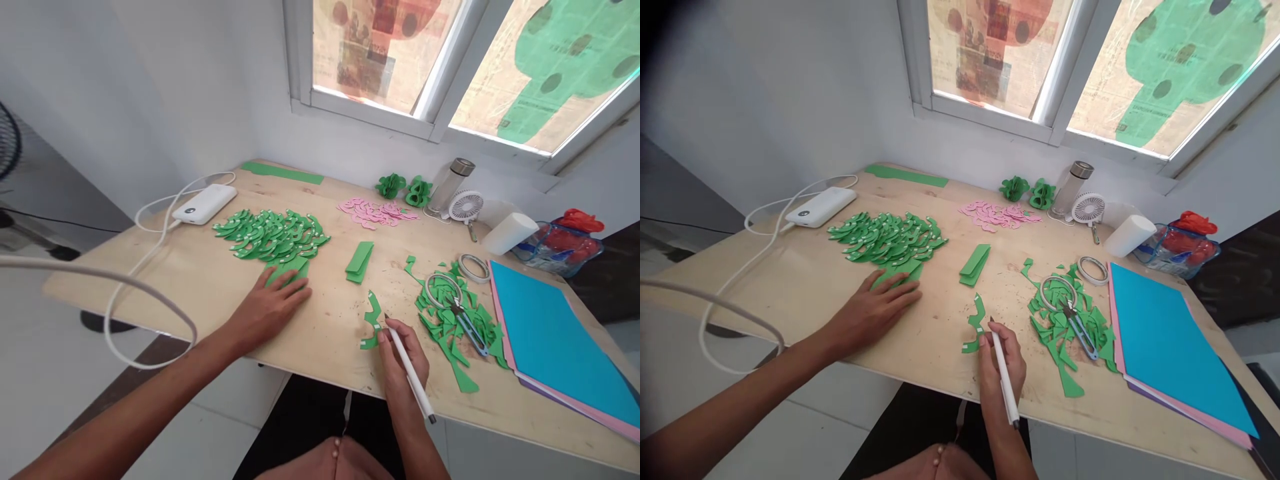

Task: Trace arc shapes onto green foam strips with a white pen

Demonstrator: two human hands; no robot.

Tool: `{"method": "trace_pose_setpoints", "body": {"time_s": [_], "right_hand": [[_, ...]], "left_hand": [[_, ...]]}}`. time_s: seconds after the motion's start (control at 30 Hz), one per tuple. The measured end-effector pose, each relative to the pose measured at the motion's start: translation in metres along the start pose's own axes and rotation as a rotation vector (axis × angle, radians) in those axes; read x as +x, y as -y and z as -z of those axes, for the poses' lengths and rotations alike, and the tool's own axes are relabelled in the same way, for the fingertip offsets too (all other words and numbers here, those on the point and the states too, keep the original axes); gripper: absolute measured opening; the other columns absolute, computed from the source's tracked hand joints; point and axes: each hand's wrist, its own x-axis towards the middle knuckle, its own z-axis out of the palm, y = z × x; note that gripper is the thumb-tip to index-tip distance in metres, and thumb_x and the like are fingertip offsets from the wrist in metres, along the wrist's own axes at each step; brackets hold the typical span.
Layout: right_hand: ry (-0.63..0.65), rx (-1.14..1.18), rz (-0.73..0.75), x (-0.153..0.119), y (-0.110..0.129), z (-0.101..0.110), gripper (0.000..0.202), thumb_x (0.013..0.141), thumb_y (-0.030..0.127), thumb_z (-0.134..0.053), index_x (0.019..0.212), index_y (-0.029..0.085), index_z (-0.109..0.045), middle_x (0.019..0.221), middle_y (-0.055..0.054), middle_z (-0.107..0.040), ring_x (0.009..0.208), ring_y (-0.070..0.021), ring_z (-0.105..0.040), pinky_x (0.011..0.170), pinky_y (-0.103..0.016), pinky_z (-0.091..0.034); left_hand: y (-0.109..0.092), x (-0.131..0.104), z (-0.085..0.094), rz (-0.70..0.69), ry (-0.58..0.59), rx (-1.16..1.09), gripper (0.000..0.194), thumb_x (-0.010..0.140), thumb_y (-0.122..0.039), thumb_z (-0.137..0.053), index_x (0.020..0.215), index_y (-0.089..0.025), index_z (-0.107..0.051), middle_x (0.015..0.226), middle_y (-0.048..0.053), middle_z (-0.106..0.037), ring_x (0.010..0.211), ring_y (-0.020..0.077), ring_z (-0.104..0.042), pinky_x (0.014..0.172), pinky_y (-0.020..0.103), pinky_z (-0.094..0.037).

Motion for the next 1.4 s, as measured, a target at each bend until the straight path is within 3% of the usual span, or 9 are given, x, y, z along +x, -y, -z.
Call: {"method": "trace_pose_setpoints", "body": {"time_s": [0.17, 0.3, 0.53, 0.63, 0.77, 1.0, 1.17, 1.3, 1.4], "right_hand": [[0.003, -0.005, 0.017, -0.002, 0.001, 0.001, 0.032, 0.073, 0.042, -0.073, 0.095, 0.019, -0.07, 0.078, -0.003, -0.072, 0.071, -0.0186, -0.067, 0.066, -0.028, -0.053], [-0.014, 0.011, 0.016, -0.003, 0.002, -0.001, 0.032, 0.073, 0.041, -0.074, 0.095, 0.018, -0.07, 0.075, -0.003, -0.071, 0.068, -0.0177, -0.066, 0.064, -0.027, -0.053], [-0.026, 0.014, 0.054, -0.003, -0.002, 0.0, 0.031, 0.075, 0.04, -0.073, 0.096, 0.018, -0.07, 0.077, -0.003, -0.071, 0.068, -0.018, -0.066, 0.064, -0.028, -0.054], [-0.03, 0.007, 0.076, -0.003, -0.006, 0.001, 0.03, 0.075, 0.038, -0.073, 0.097, 0.018, -0.07, 0.079, -0.004, -0.072, 0.069, -0.0181, -0.066, 0.063, -0.028, -0.054], [-0.032, 0.014, 0.077, -0.003, -0.011, 0.002, 0.029, 0.076, 0.038, -0.072, 0.097, 0.018, -0.07, 0.083, -0.005, -0.072, 0.072, -0.0188, -0.067, 0.065, -0.028, -0.054], [-0.004, 0.014, 0.056, -0.004, -0.01, 0.002, 0.029, 0.077, 0.04, -0.07, 0.098, 0.019, -0.07, 0.088, -0.005, -0.072, 0.076, -0.0184, -0.067, 0.066, -0.027, -0.054], [-0.008, -0.002, 0.068, -0.002, -0.011, 0.002, 0.029, 0.076, 0.039, -0.071, 0.096, 0.018, -0.07, 0.086, -0.005, -0.072, 0.075, -0.0187, -0.067, 0.067, -0.028, -0.054], [-0.003, 0.003, 0.071, -0.002, -0.01, 0.003, 0.03, 0.077, 0.04, -0.071, 0.097, 0.018, -0.07, 0.085, -0.005, -0.072, 0.076, -0.0194, -0.067, 0.066, -0.028, -0.054], [0.0, 0.018, 0.076, -0.003, -0.007, 0.003, 0.029, 0.078, 0.04, -0.07, 0.097, 0.018, -0.069, 0.08, -0.004, -0.071, 0.072, -0.0183, -0.066, 0.064, -0.027, -0.053]], "left_hand": [[0.023, -0.006, -0.002, 0.047, 0.009, -0.03, 0.036, 0.096, -0.022, -0.039, 0.119, -0.027, -0.066, 0.131, 0.006, -0.066, 0.123, 0.0309, -0.058, 0.101, 0.053, -0.043], [0.01, 0.003, 0.003, 0.017, -0.051, -0.131, 0.035, 0.098, -0.029, -0.038, 0.119, -0.02, -0.065, 0.133, 0.009, -0.064, 0.127, 0.0313, -0.055, 0.1, 0.05, -0.046], [-0.033, 0.077, -0.011, 0.151, -0.058, -0.222, 0.028, 0.095, -0.026, -0.047, 0.114, -0.018, -0.065, 0.119, 0.01, -0.07, 0.115, 0.0247, -0.062, 0.101, 0.041, -0.048], [-0.04, 0.105, -0.019, 0.184, -0.017, -0.199, 0.022, 0.091, -0.027, -0.056, 0.11, -0.018, -0.065, 0.113, 0.01, -0.071, 0.108, 0.0253, -0.065, 0.089, 0.037, -0.051], [-0.043, 0.119, -0.022, 0.214, 0.04, -0.155, 0.015, 0.09, -0.025, -0.059, 0.103, -0.021, -0.066, 0.103, 0.007, -0.074, 0.101, 0.0237, -0.066, 0.078, 0.032, -0.05], [-0.046, 0.122, -0.02, 0.301, 0.054, -0.054, 0.022, 0.094, -0.016, -0.046, 0.093, -0.017, -0.067, 0.092, 0.009, -0.073, 0.089, 0.0227, -0.067, 0.069, 0.03, -0.045], [-0.05, 0.12, -0.013, 0.314, 0.022, 0.005, 0.02, 0.088, -0.009, -0.047, 0.089, -0.015, -0.066, 0.087, 0.012, -0.071, 0.086, 0.0262, -0.066, 0.068, 0.032, -0.042], [-0.05, 0.105, -0.001, 0.353, -0.019, 0.022, 0.019, 0.09, -0.013, -0.045, 0.086, -0.016, -0.063, 0.083, 0.011, -0.07, 0.077, 0.0259, -0.065, 0.06, 0.032, -0.038], [-0.057, 0.079, 0.008, 0.386, -0.044, 0.02, 0.019, 0.092, -0.016, -0.044, 0.086, -0.018, -0.061, 0.08, 0.009, -0.069, 0.073, 0.0241, -0.064, 0.056, 0.031, -0.035]]}}
